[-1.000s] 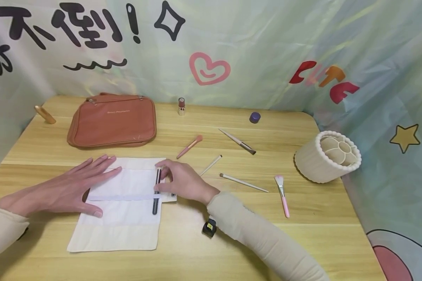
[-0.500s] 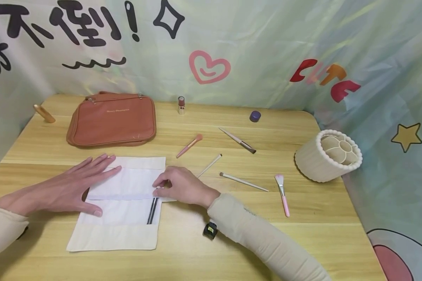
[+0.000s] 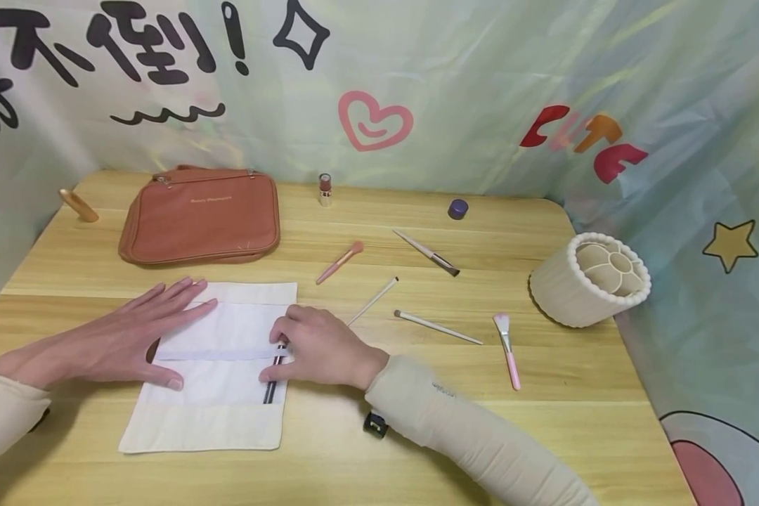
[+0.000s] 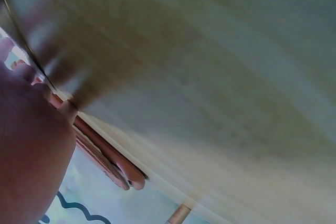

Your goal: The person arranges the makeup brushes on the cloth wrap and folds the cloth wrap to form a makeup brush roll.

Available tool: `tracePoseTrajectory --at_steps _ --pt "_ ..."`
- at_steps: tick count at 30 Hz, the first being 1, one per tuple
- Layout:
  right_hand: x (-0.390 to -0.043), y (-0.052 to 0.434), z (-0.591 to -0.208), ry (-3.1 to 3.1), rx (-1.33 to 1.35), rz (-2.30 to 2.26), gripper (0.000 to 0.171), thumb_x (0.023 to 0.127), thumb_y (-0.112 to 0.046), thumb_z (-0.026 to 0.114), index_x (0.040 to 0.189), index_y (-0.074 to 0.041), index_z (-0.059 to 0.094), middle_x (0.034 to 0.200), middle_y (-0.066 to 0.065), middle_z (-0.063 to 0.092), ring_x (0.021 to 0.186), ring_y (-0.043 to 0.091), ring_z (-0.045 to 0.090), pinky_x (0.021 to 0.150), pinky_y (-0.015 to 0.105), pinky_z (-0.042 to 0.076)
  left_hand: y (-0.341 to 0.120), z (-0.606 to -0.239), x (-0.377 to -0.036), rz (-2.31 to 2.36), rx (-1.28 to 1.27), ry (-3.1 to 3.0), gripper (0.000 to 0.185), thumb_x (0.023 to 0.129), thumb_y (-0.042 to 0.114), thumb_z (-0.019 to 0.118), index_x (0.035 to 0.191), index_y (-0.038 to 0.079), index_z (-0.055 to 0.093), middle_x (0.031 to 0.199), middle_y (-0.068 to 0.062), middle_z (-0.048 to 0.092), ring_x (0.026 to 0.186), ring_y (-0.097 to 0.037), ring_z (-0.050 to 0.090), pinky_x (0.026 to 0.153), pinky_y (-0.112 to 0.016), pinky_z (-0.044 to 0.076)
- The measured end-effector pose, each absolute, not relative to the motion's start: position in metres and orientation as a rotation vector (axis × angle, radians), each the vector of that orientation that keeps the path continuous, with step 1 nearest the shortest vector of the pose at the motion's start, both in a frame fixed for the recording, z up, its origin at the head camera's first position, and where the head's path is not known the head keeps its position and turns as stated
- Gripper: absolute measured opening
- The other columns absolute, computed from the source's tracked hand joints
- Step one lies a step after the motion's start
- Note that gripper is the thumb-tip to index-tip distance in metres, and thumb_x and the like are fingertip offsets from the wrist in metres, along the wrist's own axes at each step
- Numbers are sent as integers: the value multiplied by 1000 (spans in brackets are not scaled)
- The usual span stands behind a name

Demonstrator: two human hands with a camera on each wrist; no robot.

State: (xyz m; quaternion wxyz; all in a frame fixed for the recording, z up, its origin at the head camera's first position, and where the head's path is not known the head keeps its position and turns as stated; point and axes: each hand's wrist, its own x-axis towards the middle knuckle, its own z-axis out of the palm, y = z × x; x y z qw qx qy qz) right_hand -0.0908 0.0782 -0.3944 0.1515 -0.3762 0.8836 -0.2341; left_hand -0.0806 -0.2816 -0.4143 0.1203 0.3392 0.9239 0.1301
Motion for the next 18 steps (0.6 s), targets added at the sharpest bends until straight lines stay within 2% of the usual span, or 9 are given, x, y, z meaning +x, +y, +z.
tracePoseTrajectory --at_steps 3,11,15,18 --pt "-87 74 -394 2603 -1138 -561 47 89 -56 87 117 -20 75 102 -7 61 87 11 54 85 28 49 -283 -414 -80 374 992 2697 114 88 81 71 176 27 22 185 -10 8 172 -34 4 130 -22 -18" --pt "-89 76 -394 2505 -1216 -585 47 90 -52 89 121 -20 75 104 -8 61 91 10 53 94 29 48 -283 -415 -80 380 997 2695 115 88 80 72 176 28 20 185 -10 8 172 -34 4 129 -21 -19" --pt "-99 85 -394 2434 -1198 -748 46 93 -45 88 126 -17 74 107 -6 66 96 10 57 93 27 50 -283 -415 -80 378 1004 2699 114 88 79 72 176 28 21 185 -10 8 172 -34 4 129 -21 -19" --pt "-113 101 -394 2367 -1099 -978 42 95 -35 88 128 -13 75 111 -1 71 99 13 62 92 26 55 -282 -415 -81 371 1017 2703 114 88 79 72 176 27 21 185 -11 9 172 -35 4 130 -21 -18"
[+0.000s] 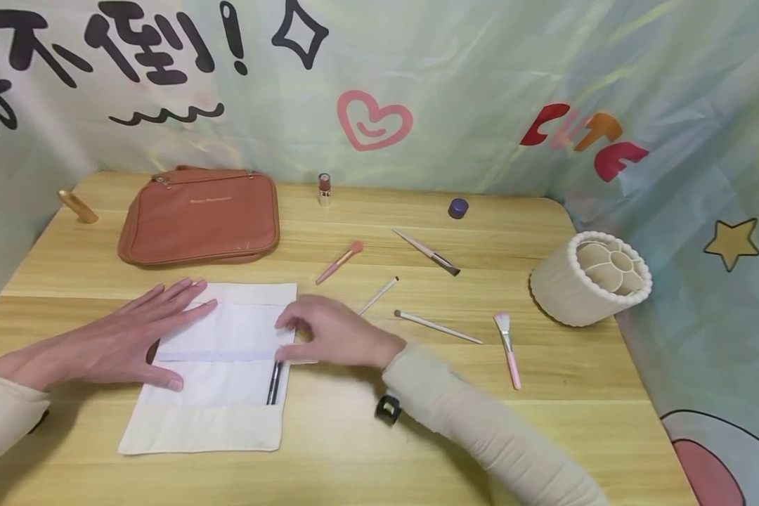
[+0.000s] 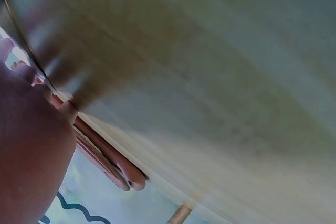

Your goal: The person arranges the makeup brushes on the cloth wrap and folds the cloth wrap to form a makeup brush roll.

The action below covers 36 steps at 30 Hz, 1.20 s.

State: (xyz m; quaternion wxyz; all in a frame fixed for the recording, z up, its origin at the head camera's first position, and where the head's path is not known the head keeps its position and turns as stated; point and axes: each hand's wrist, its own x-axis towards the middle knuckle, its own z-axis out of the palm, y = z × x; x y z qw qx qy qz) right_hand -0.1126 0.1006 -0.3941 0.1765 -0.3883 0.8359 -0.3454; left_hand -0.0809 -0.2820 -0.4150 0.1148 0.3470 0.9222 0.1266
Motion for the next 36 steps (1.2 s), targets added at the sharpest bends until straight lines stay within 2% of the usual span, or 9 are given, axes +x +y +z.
tracePoseTrajectory --at_steps 5,9,14,19,24,28,32,36 --pt "-137 140 -386 2286 -871 -1239 34 98 -22 84 129 -9 75 114 2 75 103 18 68 92 32 59 -281 -414 -82 366 1029 2707 114 88 79 72 176 26 22 185 -11 10 172 -35 5 130 -22 -18" --pt "-154 173 -374 2318 -724 -1270 30 102 -24 80 128 -10 77 115 0 75 108 20 67 95 36 57 -282 -413 -82 373 1014 2705 114 88 79 72 176 26 23 185 -11 10 172 -34 4 130 -23 -18" --pt "-175 211 -367 2381 -596 -1197 28 104 -26 78 127 -11 78 120 2 75 109 22 66 93 32 56 -282 -412 -82 381 995 2695 114 88 80 72 176 27 22 185 -11 10 172 -34 4 131 -23 -18" --pt "-185 233 -374 2418 -610 -1104 22 104 -17 77 124 -9 79 125 9 76 106 23 66 88 29 56 -282 -412 -82 385 993 2687 114 88 80 72 176 27 22 185 -11 10 172 -35 4 130 -22 -19" --pt "-189 243 -381 2449 -636 -1029 21 102 -9 78 122 -9 78 121 11 73 99 24 65 84 29 55 -281 -413 -81 377 998 2683 114 88 80 71 176 26 22 185 -11 10 172 -37 5 128 -20 -20" --pt "-194 244 -386 2495 -666 -907 20 101 -11 80 121 -13 79 117 9 71 99 21 65 87 33 56 -281 -413 -81 388 977 2676 114 88 80 71 176 26 22 185 -11 10 172 -38 5 128 -20 -20" --pt "-197 241 -390 2539 -727 -798 11 100 -13 80 111 -14 79 113 7 69 96 19 64 88 36 55 -280 -412 -80 393 961 2673 114 88 81 71 176 27 22 185 -11 10 172 -37 4 129 -21 -19" --pt "-198 240 -390 2553 -803 -759 4 101 -15 80 103 -13 77 109 5 67 93 17 62 86 35 54 -281 -411 -81 380 959 2677 114 88 81 70 176 28 21 185 -10 10 172 -36 3 128 -20 -20"
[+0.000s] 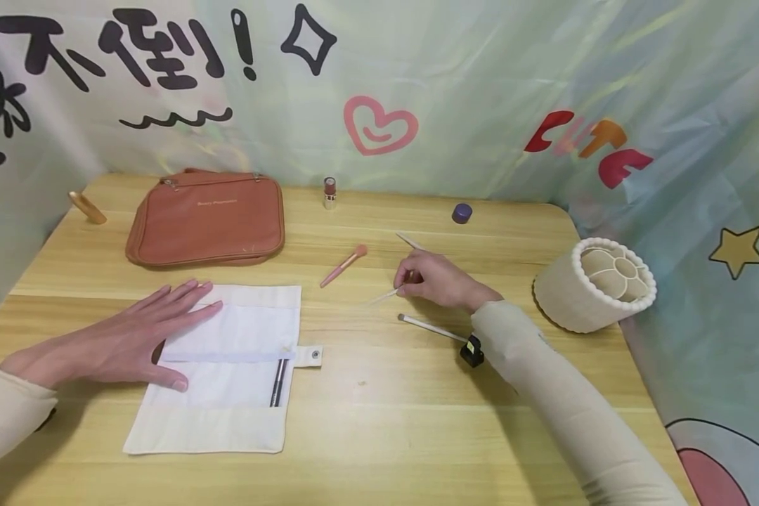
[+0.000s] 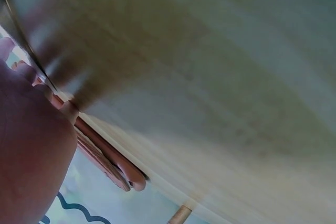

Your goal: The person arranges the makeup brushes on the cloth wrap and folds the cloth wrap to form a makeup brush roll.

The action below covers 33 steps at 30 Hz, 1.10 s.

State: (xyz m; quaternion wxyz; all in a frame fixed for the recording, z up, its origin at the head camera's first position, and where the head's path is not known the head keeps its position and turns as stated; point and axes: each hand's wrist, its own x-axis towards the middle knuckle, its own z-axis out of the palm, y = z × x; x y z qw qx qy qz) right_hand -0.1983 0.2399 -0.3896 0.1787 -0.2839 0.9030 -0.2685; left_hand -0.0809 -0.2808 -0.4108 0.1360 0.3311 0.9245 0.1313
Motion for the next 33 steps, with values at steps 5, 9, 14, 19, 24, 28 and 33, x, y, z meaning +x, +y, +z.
tracePoseTrajectory --at_steps 5,9,14,19,24,28,33 --pt "-199 242 -387 2516 -792 -801 6 104 -18 77 104 -12 76 102 3 71 89 17 58 83 32 49 -281 -409 -82 390 938 2664 114 88 82 70 176 29 21 185 -10 9 172 -36 4 129 -21 -20" --pt "-199 245 -382 2463 -730 -912 7 107 -16 72 110 -10 74 101 5 74 90 18 61 82 30 50 -281 -408 -83 402 915 2659 114 87 83 70 176 30 22 185 -9 8 172 -37 5 132 -25 -17" --pt "-200 243 -373 2428 -685 -1047 10 109 -16 69 113 -7 72 106 11 74 95 20 65 82 26 53 -282 -407 -84 393 914 2662 115 87 83 69 176 29 22 185 -9 8 171 -38 7 132 -24 -16" --pt "-199 237 -365 2348 -617 -1180 14 109 -19 69 115 -7 71 113 19 73 103 29 68 91 27 55 -281 -406 -86 376 929 2668 113 88 83 69 176 29 23 185 -10 9 171 -39 8 132 -24 -15" --pt "-197 222 -357 2239 -552 -1285 21 107 -26 73 118 -8 72 119 21 75 113 38 70 102 34 57 -280 -407 -88 374 930 2667 113 88 82 69 176 29 22 185 -10 8 171 -39 7 132 -23 -15" --pt "-197 202 -355 2157 -518 -1383 20 105 -24 75 117 -8 72 119 18 77 118 39 73 108 41 58 -281 -408 -87 381 933 2672 113 88 81 70 176 28 23 185 -10 8 172 -38 6 131 -22 -16" --pt "-197 175 -361 2051 -522 -1477 17 105 -18 75 117 -6 72 122 21 76 120 41 74 108 42 59 -282 -409 -87 385 932 2675 113 88 81 71 176 28 23 185 -10 9 172 -37 6 129 -19 -16"
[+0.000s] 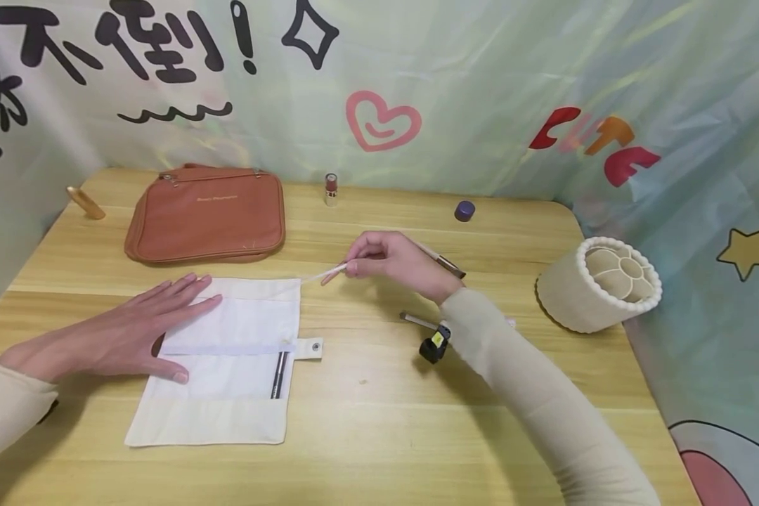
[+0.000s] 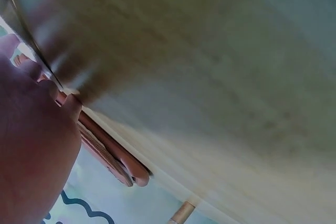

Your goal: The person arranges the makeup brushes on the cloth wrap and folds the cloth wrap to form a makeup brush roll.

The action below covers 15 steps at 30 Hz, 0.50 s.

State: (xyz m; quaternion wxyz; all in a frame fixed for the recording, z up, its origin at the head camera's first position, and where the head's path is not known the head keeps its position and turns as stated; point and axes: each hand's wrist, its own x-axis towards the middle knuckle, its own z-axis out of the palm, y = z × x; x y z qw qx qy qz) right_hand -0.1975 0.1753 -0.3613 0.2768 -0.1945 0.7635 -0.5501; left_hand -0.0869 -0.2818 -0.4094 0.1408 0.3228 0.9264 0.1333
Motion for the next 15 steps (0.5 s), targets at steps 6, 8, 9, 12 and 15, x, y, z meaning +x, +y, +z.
tracePoseTrajectory --at_steps 6,8,9,12,15 --pt "-198 147 -366 1966 -566 -1558 18 107 -16 72 119 -3 71 118 27 75 119 46 73 107 49 60 -283 -411 -87 388 938 2677 113 88 80 72 176 28 23 185 -11 9 172 -36 5 130 -21 -16" --pt "-198 139 -367 1947 -571 -1576 23 108 -17 71 123 0 69 118 29 73 118 48 74 107 50 59 -283 -410 -87 391 940 2677 113 88 79 72 176 28 22 185 -10 9 172 -36 4 130 -21 -16" --pt "-198 136 -368 1939 -568 -1583 26 108 -17 71 125 3 68 118 30 72 117 48 74 108 50 59 -284 -410 -86 394 943 2679 113 88 79 72 176 28 22 185 -10 9 172 -36 5 130 -21 -16" --pt "-199 127 -370 1945 -533 -1592 34 107 -19 71 130 6 66 117 28 72 113 48 75 108 47 59 -284 -410 -86 402 962 2686 112 89 78 73 176 27 24 185 -11 10 172 -36 6 130 -20 -16" --pt "-199 118 -373 1972 -498 -1575 36 108 -20 70 133 6 66 118 27 73 111 47 75 107 46 60 -285 -411 -86 403 968 2689 112 89 78 73 176 27 25 185 -11 11 172 -35 6 129 -18 -16"
